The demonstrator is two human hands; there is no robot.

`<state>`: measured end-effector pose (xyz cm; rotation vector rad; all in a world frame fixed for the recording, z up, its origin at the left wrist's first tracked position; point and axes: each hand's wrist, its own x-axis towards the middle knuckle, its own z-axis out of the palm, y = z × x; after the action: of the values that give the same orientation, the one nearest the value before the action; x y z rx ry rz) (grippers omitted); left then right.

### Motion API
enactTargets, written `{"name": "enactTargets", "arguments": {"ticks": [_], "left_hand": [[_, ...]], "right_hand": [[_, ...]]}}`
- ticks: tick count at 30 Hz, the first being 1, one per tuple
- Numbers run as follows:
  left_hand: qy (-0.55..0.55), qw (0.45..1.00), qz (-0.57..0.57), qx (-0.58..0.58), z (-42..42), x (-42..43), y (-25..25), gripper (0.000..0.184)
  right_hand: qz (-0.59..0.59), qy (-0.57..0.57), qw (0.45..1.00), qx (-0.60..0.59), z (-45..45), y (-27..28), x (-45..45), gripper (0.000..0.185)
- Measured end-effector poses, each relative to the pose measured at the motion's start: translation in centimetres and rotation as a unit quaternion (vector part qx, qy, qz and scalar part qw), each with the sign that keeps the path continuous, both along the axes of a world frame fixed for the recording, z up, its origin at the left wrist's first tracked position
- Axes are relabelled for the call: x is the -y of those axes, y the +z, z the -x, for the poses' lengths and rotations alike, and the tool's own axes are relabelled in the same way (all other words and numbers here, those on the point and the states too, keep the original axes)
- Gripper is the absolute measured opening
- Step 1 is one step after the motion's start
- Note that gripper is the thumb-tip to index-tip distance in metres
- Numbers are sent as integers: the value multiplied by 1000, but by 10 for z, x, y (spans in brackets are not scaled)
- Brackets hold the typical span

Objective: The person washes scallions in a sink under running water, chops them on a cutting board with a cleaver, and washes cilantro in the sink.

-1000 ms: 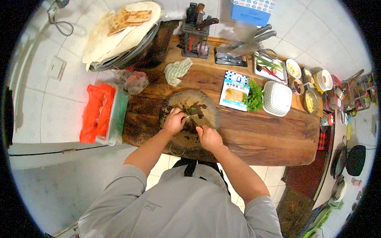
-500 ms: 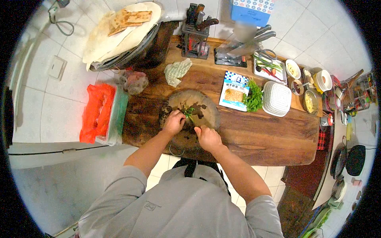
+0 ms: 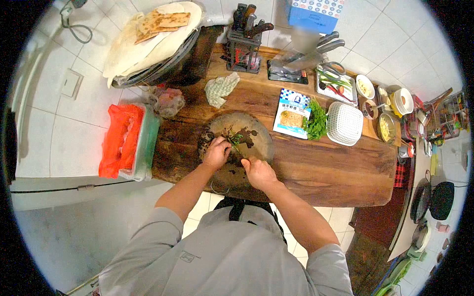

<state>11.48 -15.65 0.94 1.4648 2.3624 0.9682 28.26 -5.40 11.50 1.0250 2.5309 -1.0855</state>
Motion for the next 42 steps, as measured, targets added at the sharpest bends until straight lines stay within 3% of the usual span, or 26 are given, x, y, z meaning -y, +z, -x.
{"name": "enactTargets", "arguments": {"ticks": [7,10,13,19,25,34,37,42], "left_hand": [[-42,998,36,-20,0,7,11,18],[-41,992,118,-29,-1,9,23,17],[-40,998,37,-25,0,2,10,19],[-10,996,91,2,-2,-13,10,14],[-14,998,62,3,-1,-13,11,10],[-24,999,14,-26,-2,-9,14,13],[-26,994,102,-3,-1,-10,20,12],[-43,997,66,7,3,-8,10,11]], "right_hand": [[-35,-10,999,16,-5,-11,15,43],[-21,-14,1000,0,-7,-12,13,45],[-22,-27,999,-16,-9,-6,5,45],[-9,-29,999,16,-7,-1,-4,45],[-32,6,999,12,-3,4,-5,43],[-46,-27,998,-19,-6,-9,2,42],[-38,-16,999,-16,-4,11,1,41],[-51,-14,998,19,-3,-1,8,42]]}}
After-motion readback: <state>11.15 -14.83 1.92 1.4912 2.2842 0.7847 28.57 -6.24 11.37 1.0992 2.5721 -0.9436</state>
